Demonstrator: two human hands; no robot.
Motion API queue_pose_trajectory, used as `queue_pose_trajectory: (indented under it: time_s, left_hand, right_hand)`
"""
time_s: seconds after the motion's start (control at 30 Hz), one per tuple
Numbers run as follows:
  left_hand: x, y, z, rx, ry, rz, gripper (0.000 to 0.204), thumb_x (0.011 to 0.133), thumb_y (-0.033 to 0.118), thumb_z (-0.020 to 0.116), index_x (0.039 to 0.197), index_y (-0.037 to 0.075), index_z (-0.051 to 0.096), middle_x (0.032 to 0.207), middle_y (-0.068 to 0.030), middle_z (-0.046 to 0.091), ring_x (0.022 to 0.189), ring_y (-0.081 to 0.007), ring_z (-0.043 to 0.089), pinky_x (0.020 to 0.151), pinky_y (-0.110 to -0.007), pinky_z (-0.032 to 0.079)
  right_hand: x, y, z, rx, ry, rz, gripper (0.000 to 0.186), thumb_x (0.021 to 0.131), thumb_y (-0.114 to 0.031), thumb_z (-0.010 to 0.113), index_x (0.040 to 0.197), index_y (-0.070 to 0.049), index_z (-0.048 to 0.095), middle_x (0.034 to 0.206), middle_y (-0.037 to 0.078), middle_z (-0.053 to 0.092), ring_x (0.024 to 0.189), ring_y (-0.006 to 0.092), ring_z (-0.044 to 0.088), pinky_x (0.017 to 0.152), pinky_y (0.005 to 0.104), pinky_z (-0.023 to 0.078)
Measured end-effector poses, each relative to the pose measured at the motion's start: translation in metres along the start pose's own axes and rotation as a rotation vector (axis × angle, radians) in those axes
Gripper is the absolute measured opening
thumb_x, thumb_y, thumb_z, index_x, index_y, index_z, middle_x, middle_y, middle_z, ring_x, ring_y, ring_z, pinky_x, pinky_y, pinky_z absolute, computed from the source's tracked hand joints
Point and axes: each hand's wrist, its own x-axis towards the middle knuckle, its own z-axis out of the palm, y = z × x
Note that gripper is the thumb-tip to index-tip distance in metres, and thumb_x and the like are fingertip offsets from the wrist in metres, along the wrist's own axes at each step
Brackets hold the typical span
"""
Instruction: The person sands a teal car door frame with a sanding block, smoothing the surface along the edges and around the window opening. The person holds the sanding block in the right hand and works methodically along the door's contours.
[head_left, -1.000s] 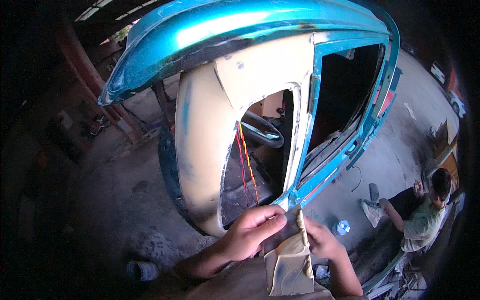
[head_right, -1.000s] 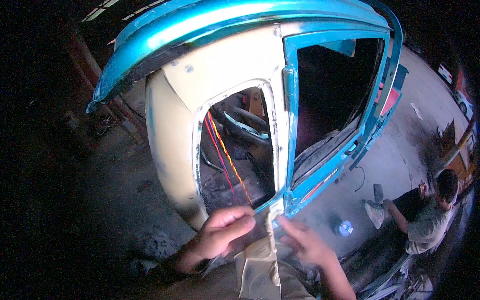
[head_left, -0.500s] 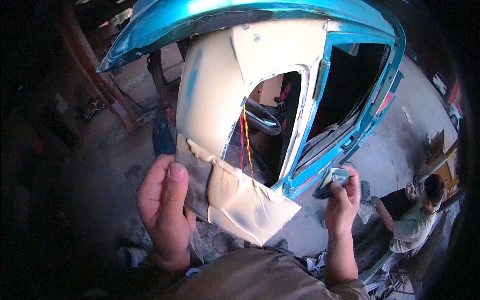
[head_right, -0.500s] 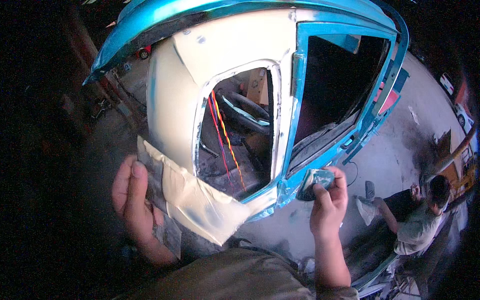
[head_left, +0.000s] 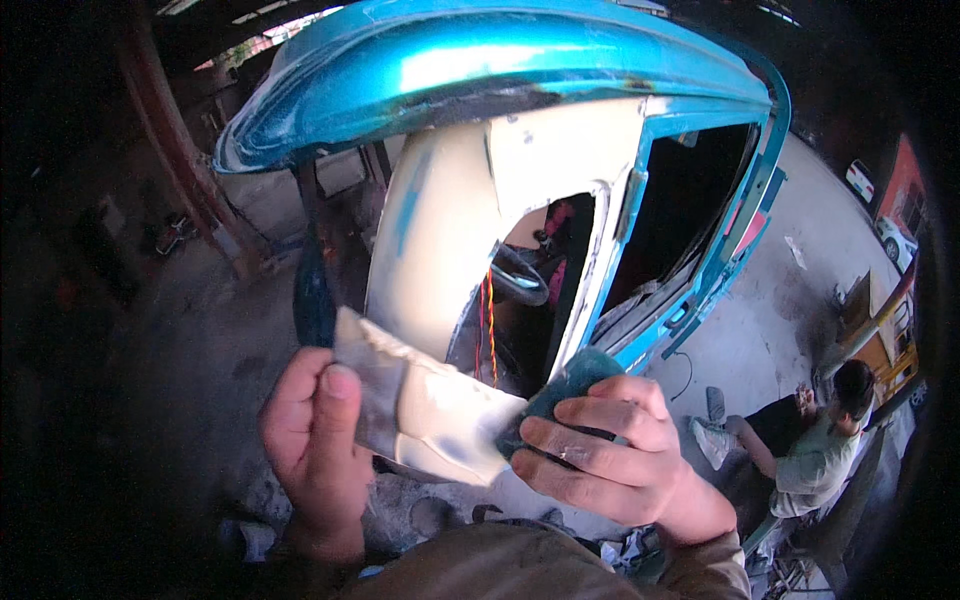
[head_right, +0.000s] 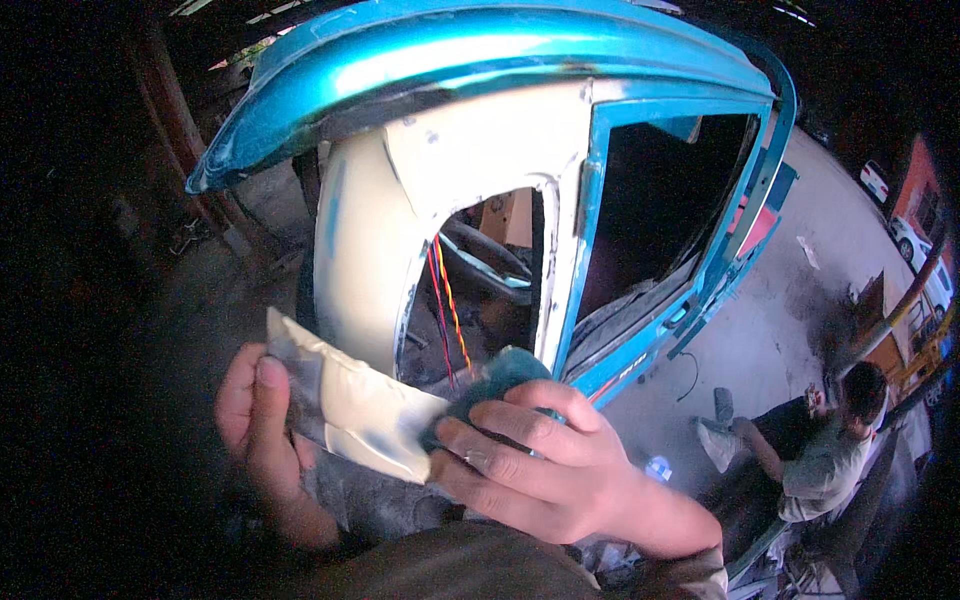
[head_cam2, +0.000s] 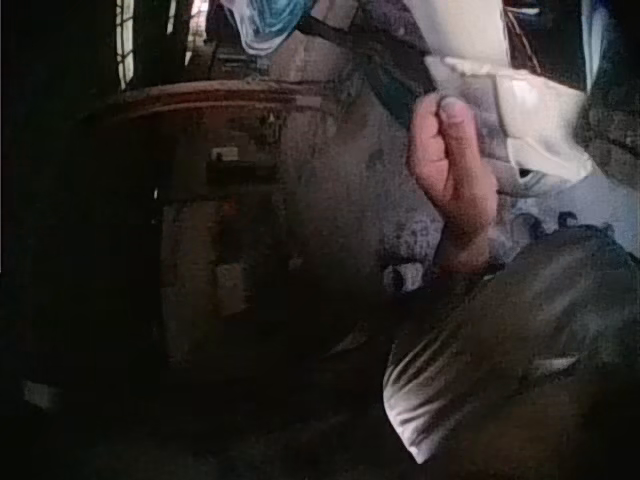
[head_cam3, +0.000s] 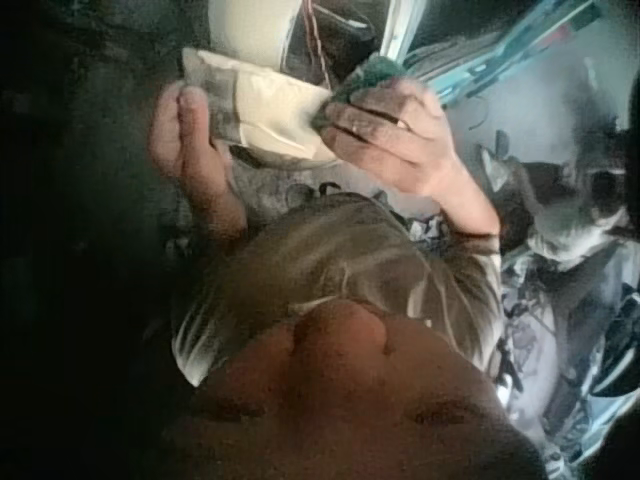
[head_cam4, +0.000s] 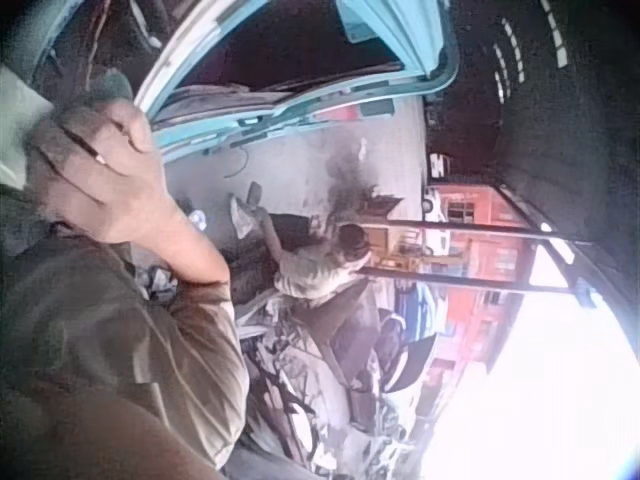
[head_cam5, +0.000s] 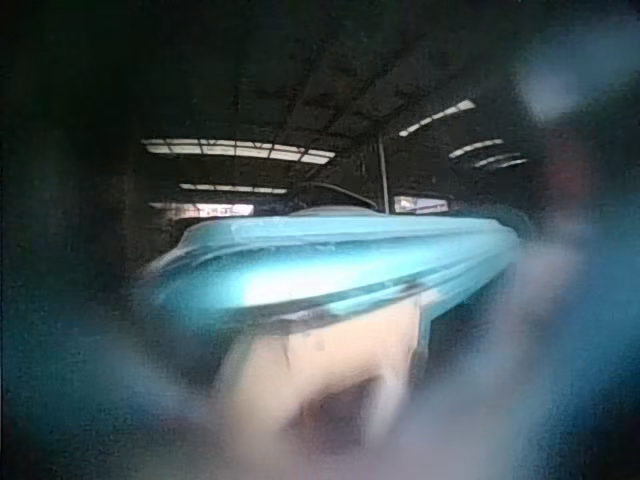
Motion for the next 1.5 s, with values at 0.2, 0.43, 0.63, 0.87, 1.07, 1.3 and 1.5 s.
queue_pose_trajectory:
  time_s: [0.2, 0.43, 0.63, 0.87, 1.07, 1.3, 1.5]
  left_hand:
    - [0.011, -0.023, -0.053, 0.148, 0.633, 0.006, 0.027, 0.102, 0.032, 0.061, 0.106, 0.005, 0.067, 0.088, -0.0025, 0.064, 0.080, -0.0120, 0.060, 0.072, -0.025, 0.050]
    - [0.006, -0.066, -0.104, 0.198, 0.490, -0.118, 0.033, 0.099, 0.034, 0.067, 0.114, 0.005, 0.067, 0.091, -0.0030, 0.066, 0.079, -0.0126, 0.062, 0.076, -0.025, 0.053]
    - [0.001, -0.093, -0.142, -0.021, 0.582, -0.080, 0.028, 0.101, 0.020, 0.067, 0.120, 0.001, 0.067, 0.098, -0.0063, 0.068, 0.083, -0.0108, 0.062, 0.075, -0.025, 0.052]
    - [0.001, -0.108, -0.165, -0.076, 0.543, -0.121, 0.029, 0.101, 0.019, 0.067, 0.121, -0.002, 0.066, 0.099, -0.0069, 0.068, 0.093, -0.0094, 0.060, 0.084, -0.026, 0.049]
    - [0.001, -0.116, -0.143, -0.010, 0.783, -0.132, 0.031, 0.100, 0.019, 0.068, 0.124, 0.000, 0.065, 0.101, -0.0090, 0.068, 0.096, -0.0120, 0.062, 0.088, -0.029, 0.051]
    - [-0.006, -0.125, -0.149, 0.128, 0.861, -0.350, 0.040, 0.099, 0.022, 0.070, 0.131, 0.000, 0.063, 0.124, -0.0164, 0.066, 0.115, -0.0195, 0.063, 0.101, -0.034, 0.052]
    - [-0.007, -0.132, -0.147, 0.125, 0.827, -0.319, 0.042, 0.098, 0.025, 0.071, 0.132, 0.001, 0.063, 0.121, -0.0156, 0.067, 0.110, -0.0189, 0.064, 0.098, -0.033, 0.053]
  right_hand:
    - [0.007, 0.028, 0.010, -0.046, 0.240, 0.141, 0.036, 0.075, -0.009, 0.078, 0.111, -0.013, 0.078, 0.110, 0.005, 0.072, 0.100, 0.0233, 0.064, 0.091, 0.0379, 0.054]
    - [0.075, 0.080, 0.031, -0.469, 0.553, -0.131, 0.048, 0.071, -0.006, 0.080, 0.119, -0.006, 0.075, 0.115, 0.012, 0.071, 0.099, 0.0286, 0.064, 0.087, 0.0418, 0.054]
    - [0.085, 0.101, 0.048, -0.492, 0.632, -0.175, 0.047, 0.071, -0.006, 0.077, 0.117, -0.007, 0.076, 0.115, 0.012, 0.071, 0.098, 0.0294, 0.064, 0.087, 0.0418, 0.054]
    - [0.093, 0.101, 0.058, -0.481, 0.658, -0.161, 0.048, 0.067, -0.007, 0.078, 0.115, -0.006, 0.077, 0.113, 0.013, 0.072, 0.099, 0.0296, 0.064, 0.088, 0.0410, 0.055]
    - [0.095, 0.109, 0.067, -0.492, 0.701, -0.198, 0.046, 0.069, -0.005, 0.079, 0.115, -0.007, 0.078, 0.112, 0.012, 0.072, 0.098, 0.0287, 0.065, 0.088, 0.0397, 0.055]
    - [0.082, 0.109, 0.067, -0.508, 0.665, -0.144, 0.042, 0.070, -0.004, 0.079, 0.111, -0.009, 0.080, 0.111, 0.011, 0.074, 0.099, 0.0285, 0.066, 0.090, 0.0398, 0.056]
    - [0.069, 0.104, 0.057, -0.483, 0.554, -0.133, 0.040, 0.070, -0.004, 0.079, 0.111, -0.006, 0.079, 0.109, 0.012, 0.074, 0.096, 0.0288, 0.066, 0.086, 0.0410, 0.057]
